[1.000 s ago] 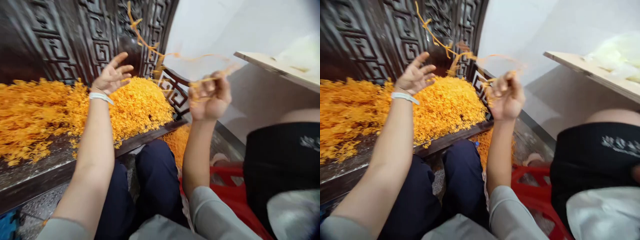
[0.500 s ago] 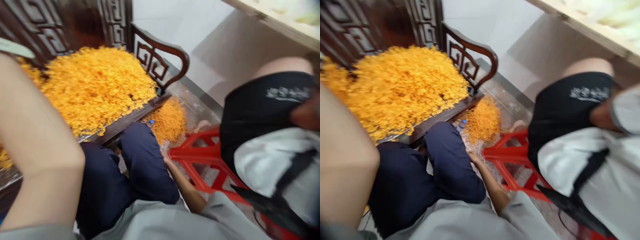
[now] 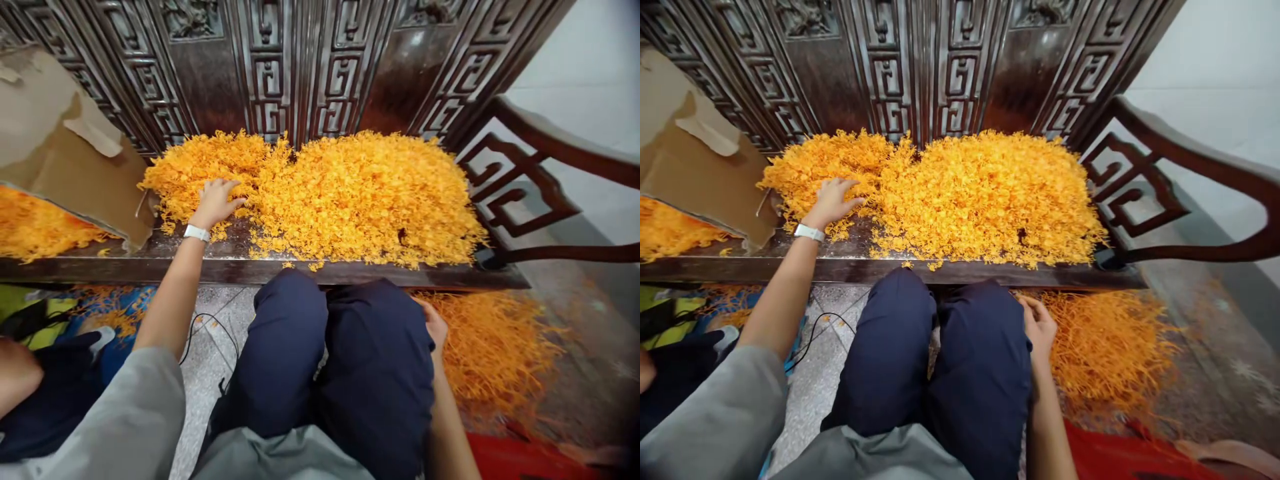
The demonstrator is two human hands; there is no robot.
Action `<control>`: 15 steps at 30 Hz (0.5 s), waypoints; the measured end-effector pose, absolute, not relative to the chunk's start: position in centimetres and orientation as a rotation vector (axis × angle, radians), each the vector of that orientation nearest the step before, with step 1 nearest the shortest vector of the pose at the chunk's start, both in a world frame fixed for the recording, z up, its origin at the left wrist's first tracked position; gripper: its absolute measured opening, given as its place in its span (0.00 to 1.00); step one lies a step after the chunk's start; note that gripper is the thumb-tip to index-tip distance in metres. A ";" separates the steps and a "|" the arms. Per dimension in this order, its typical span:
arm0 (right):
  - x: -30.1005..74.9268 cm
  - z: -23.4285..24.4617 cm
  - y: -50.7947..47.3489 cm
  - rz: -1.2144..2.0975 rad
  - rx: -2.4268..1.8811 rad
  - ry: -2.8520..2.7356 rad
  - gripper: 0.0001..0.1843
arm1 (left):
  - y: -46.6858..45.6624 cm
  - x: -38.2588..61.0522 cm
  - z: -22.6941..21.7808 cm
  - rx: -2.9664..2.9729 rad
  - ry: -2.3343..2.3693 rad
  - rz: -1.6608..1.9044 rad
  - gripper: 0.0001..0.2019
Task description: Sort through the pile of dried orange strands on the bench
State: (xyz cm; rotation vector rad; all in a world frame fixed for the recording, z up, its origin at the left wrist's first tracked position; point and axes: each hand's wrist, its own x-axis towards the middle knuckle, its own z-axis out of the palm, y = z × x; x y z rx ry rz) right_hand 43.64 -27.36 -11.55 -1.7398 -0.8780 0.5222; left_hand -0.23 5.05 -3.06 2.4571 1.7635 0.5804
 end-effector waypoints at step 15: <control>29.1 -3.0 -2.4 0.673 -1.295 -2.036 0.10 | 2.9 -1.7 -6.7 2.187 1.566 0.995 0.16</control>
